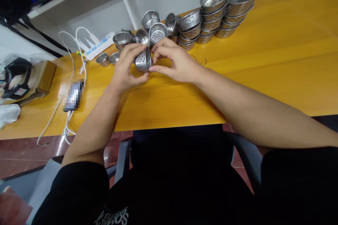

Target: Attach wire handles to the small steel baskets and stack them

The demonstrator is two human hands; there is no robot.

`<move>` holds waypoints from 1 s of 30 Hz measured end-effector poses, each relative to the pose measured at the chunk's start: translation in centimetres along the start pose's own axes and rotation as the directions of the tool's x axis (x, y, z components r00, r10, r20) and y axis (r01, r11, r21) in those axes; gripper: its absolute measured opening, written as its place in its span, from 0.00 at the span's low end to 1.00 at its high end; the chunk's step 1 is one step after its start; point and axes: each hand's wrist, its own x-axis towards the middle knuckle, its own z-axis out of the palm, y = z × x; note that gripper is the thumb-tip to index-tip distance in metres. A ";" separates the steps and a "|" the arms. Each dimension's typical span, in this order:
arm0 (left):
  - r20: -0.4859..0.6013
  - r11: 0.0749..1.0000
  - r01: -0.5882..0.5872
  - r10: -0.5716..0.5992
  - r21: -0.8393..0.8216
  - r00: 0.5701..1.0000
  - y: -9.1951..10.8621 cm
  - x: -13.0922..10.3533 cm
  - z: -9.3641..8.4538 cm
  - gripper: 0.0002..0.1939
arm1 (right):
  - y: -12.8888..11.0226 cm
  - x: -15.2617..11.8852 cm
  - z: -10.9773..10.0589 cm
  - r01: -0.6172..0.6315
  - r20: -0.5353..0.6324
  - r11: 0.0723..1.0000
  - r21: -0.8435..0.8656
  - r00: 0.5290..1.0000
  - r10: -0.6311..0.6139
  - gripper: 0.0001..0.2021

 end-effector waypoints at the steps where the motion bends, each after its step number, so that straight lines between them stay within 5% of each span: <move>1: 0.012 1.000 0.008 -0.008 -0.003 1.000 0.0 0.1 0.0 0.40 | 0.0 0.0 0.0 -0.001 -0.007 1.000 0.007 1.000 0.001 0.33; 10: 0.015 1.000 -0.022 0.022 -0.013 1.000 -1.9 -0.1 -0.1 0.48 | 0.0 0.5 0.1 -0.063 -0.086 0.988 0.140 0.993 0.075 0.31; 13: -0.040 0.999 0.007 -0.009 -0.049 0.999 -3.4 -0.4 0.2 0.50 | 0.1 0.7 -0.1 -0.075 -0.110 0.965 0.253 0.988 0.106 0.30; 16: -0.166 0.992 0.059 -0.077 -0.113 0.983 -5.8 -0.8 1.1 0.58 | 0.2 0.7 -1.0 -0.083 -0.129 0.981 0.177 0.986 0.106 0.31; 20: -0.261 0.982 0.120 -0.155 -0.145 0.953 -9.0 -1.5 3.0 0.62 | 1.7 0.0 -2.8 -0.207 0.096 0.954 -0.215 0.968 0.232 0.30; 25: -0.207 0.958 0.215 -0.253 -0.191 0.945 -10.2 -1.8 4.7 0.61 | 6.0 -1.1 -3.8 -0.221 0.368 0.865 -0.450 0.837 0.405 0.29; 30: -0.176 0.947 0.250 -0.286 -0.202 0.942 -9.1 -1.5 4.9 0.59 | 7.3 -1.5 -2.5 -0.168 0.226 0.928 -0.332 0.941 0.251 0.30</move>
